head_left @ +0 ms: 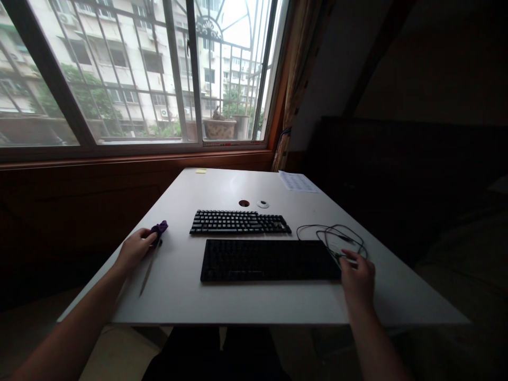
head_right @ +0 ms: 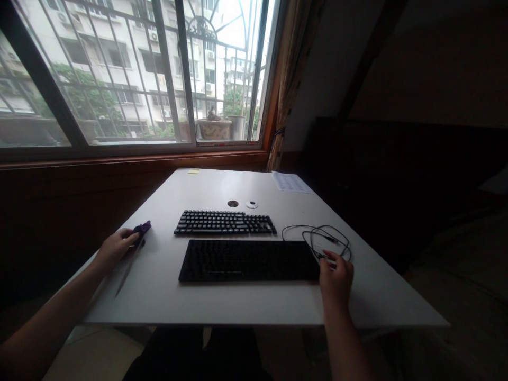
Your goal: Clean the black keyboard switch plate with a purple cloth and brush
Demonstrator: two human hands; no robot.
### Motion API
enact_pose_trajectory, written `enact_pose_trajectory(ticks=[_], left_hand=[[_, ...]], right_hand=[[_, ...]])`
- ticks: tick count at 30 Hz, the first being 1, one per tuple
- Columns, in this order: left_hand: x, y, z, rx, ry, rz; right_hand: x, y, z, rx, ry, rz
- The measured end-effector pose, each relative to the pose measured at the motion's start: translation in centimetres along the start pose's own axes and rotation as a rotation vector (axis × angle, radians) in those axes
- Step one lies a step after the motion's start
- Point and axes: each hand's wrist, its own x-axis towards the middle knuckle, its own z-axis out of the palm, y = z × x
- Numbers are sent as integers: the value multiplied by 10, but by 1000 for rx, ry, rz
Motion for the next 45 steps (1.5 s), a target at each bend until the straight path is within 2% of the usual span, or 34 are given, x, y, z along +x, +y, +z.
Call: enact_pose_trajectory(ticks=[5, 10, 17, 21, 25, 27, 28, 33, 35, 38, 41, 45], left_hand=[[0, 0, 0, -76, 113, -68], [4, -3, 11, -238, 210, -170], [9, -8, 18, -449, 342, -178], [2, 5, 16, -584, 355, -104], [-16, 35, 21, -713, 353, 6], [-31, 53, 31, -765, 339, 54], [-41, 62, 37, -784, 324, 71], [-99, 102, 79, -859, 225, 105], [-121, 112, 91, -819, 213, 181], [-141, 122, 101, -788, 178, 242], [-148, 127, 104, -763, 158, 285], [-150, 134, 110, -812, 135, 179]], right_hand=[[-1, -1, 0, -4, -8, 11], [-1, -2, -1, -4, -21, 14], [-3, -8, -2, -12, -16, -8], [-7, -18, -4, -32, 32, -138], [-30, -52, -4, -51, 15, -406], [-55, -81, 1, -4, -90, -448], [-71, -98, 5, 49, -195, -453], [-152, -180, 36, 348, -950, -436], [-175, -202, 48, 399, -1141, -405], [-192, -217, 61, 458, -1273, -312], [-198, -216, 67, 504, -1341, -170], [-197, -212, 66, 551, -1413, 8]])
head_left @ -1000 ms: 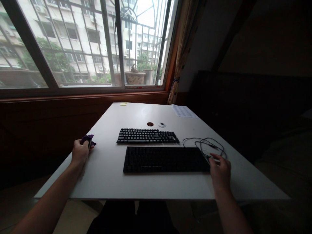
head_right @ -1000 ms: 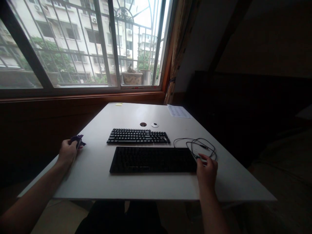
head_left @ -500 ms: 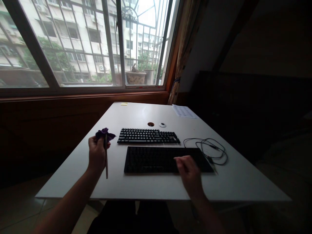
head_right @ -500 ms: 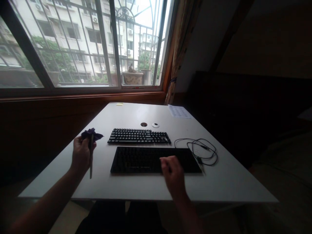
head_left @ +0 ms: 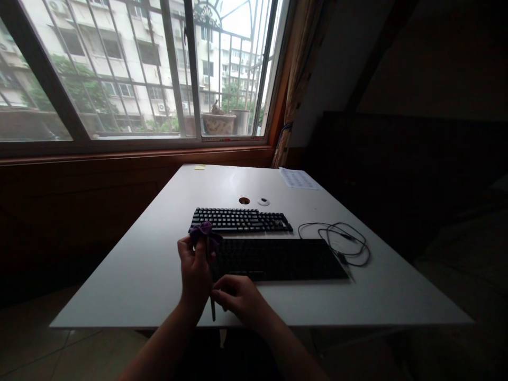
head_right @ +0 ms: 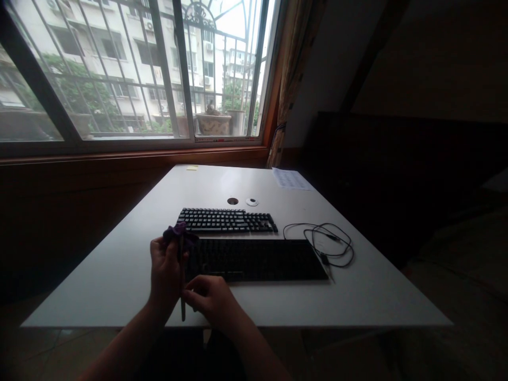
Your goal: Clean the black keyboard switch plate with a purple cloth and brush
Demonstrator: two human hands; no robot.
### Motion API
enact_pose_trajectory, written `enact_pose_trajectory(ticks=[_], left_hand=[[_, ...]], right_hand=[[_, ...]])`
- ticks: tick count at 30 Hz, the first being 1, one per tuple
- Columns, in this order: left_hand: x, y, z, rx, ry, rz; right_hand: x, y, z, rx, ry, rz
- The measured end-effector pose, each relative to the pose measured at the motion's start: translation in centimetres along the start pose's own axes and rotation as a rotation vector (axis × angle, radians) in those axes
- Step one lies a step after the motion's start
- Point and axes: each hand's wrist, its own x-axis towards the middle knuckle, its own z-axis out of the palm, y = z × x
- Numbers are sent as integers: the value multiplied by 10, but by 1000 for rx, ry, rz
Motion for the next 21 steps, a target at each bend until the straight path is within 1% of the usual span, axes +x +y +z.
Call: enact_pose_trajectory(ticks=[2, 4, 5, 8, 10, 11, 14, 17, 19, 21], left_hand=[[0, -2, 4, -23, -10, -59], [2, -4, 6, -9, -66, -72], [4, -6, 5, 9, -103, -61], [21, -10, -3, 69, -174, 43], [37, -12, -12, 116, -275, 99], [45, -13, -17, 163, -348, 121], [68, -13, -31, 301, -579, 222], [85, -14, -37, 423, -765, 314], [93, -18, -36, 482, -861, 337], [101, -22, -33, 531, -942, 362]], right_hand=[[-2, -1, -2, 3, 12, 18], [-4, -1, -7, -13, 28, 31], [-5, 0, -10, -11, 29, 39], [-11, 6, -26, 28, 34, 64], [-17, 13, -42, 72, 75, 86], [-21, 16, -51, 92, 114, 92], [-32, 27, -81, 92, 323, 23], [-42, 37, -106, 45, 509, -46], [-45, 42, -114, 34, 577, -98], [-47, 44, -116, 36, 593, -124]])
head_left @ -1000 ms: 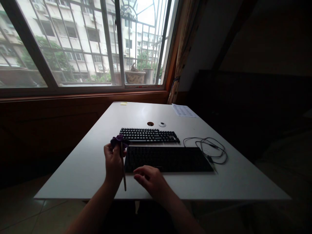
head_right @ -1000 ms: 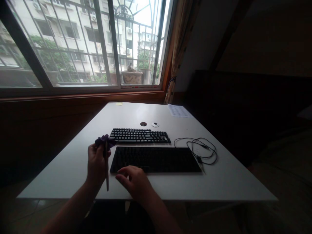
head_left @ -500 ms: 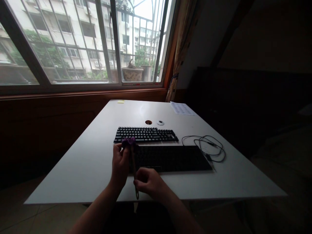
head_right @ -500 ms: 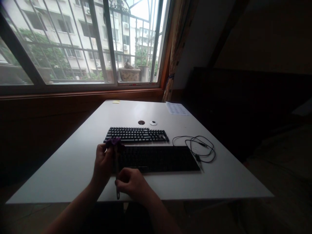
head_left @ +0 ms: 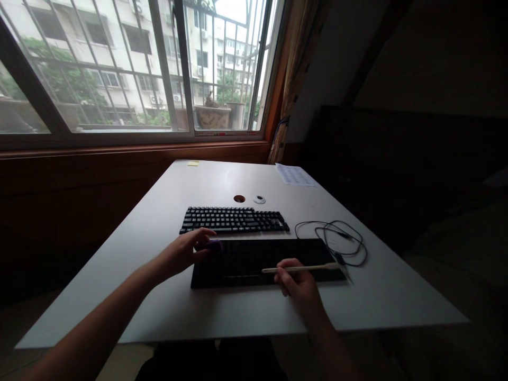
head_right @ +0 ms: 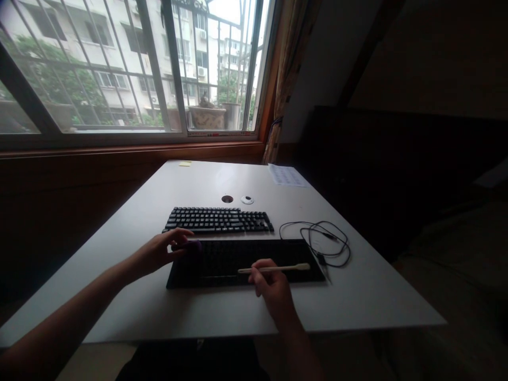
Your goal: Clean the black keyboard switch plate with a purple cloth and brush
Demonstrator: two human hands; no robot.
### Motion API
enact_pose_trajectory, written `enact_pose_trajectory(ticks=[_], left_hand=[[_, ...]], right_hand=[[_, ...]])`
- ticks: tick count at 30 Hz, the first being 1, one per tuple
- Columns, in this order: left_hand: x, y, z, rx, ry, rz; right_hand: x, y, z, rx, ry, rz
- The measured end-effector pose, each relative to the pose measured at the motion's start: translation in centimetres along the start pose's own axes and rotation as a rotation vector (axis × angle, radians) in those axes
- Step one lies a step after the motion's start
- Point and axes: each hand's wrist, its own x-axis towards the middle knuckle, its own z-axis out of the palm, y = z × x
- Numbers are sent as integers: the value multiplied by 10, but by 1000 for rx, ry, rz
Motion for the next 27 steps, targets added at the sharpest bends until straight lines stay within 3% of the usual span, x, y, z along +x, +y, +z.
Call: enact_pose_trajectory(ticks=[5, 10, 16, 23, 27], left_hand=[[12, -19, -6, 166, -32, 140], [15, -38, -13, 195, -25, 199], [28, -44, -9, 172, -133, 283], [32, -45, 4, 159, -44, 236], [23, -49, 10, 152, -4, 210]], right_hand=[[-3, -1, 5, -43, -36, -6], [-1, -5, 4, -117, -33, -27], [26, -34, 21, -138, -112, -66], [92, -58, 78, -385, -519, -317], [112, -47, 93, -537, -586, -334]])
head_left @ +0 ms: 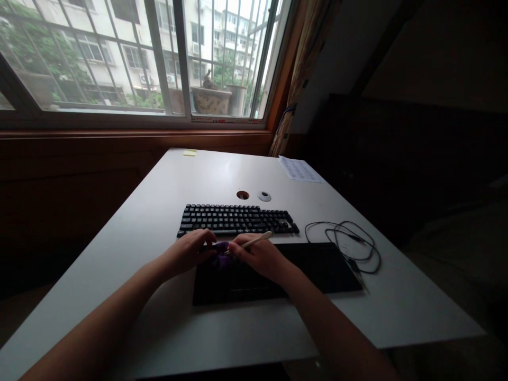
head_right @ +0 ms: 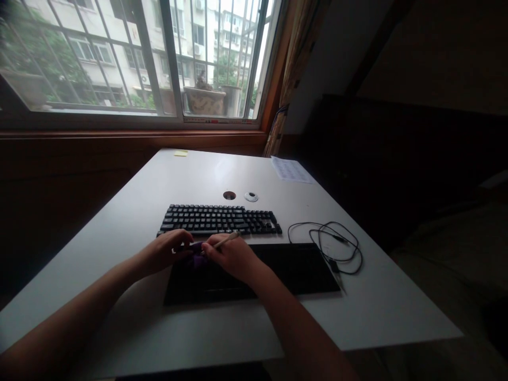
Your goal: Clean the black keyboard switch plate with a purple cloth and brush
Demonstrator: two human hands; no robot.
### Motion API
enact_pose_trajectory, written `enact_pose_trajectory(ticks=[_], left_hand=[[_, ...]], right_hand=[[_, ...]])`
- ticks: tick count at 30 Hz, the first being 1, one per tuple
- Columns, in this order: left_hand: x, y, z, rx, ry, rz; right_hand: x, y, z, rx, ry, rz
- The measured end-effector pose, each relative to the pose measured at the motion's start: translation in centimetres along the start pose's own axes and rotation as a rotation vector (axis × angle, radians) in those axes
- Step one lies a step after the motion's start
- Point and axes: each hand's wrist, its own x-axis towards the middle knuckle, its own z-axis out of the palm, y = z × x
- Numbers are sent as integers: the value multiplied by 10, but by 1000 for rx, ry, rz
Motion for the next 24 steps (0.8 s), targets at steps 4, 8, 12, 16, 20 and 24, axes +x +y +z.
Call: enact_pose_trajectory(ticks=[4, 8, 12, 16, 20, 24], left_hand=[[-5, 8, 0, -40, 17, -3], [-4, 17, 0, -16, -39, 87], [-3, 16, 3, 37, -35, 132], [-5, 14, 5, 4, -3, 115], [-5, 14, 3, -45, 62, 107], [-4, 16, -1, -47, 168, 107]], right_hand=[[-2, 15, 4, 132, 13, 130], [-6, 21, 4, 242, -15, 166], [-7, 19, 1, 193, -10, 172], [-11, 20, -4, 152, 30, 200], [-13, 26, -7, 133, 105, 213], [-16, 27, -5, 251, 228, 165]])
